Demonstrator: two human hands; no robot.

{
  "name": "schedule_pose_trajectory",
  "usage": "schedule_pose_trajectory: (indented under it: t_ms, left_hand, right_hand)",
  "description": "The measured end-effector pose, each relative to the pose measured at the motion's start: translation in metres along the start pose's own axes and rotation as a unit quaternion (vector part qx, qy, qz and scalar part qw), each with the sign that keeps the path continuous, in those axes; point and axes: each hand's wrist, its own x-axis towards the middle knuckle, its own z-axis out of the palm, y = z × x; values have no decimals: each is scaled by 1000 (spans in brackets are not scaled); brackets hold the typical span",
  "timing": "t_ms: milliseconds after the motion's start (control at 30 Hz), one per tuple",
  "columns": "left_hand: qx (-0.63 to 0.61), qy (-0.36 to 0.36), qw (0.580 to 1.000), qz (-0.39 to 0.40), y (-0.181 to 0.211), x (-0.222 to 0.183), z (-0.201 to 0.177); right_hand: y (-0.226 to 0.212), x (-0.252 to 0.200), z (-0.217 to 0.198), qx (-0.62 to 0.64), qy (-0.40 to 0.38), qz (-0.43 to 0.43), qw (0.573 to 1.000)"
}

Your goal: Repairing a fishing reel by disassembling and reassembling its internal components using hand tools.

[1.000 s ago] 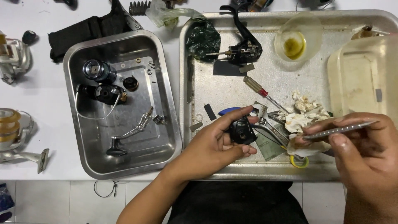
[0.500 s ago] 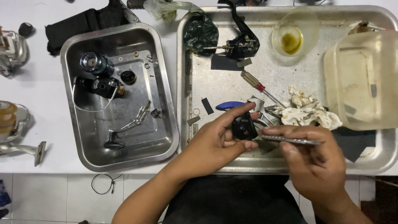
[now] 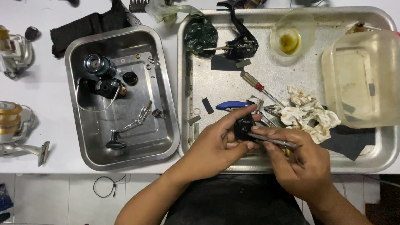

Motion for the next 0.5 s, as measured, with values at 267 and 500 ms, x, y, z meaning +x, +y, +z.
schedule_pose_trajectory:
  t_ms: [267,500]
  left_hand:
    - [23,-14,1000,5,2,0,-1]
    - [3,-5,1000,1,-1,0,0]
  right_hand:
    - [-4,9,-3,-75,-27,-63,995]
    - [-4,13,-2,-101,-25,-102,989]
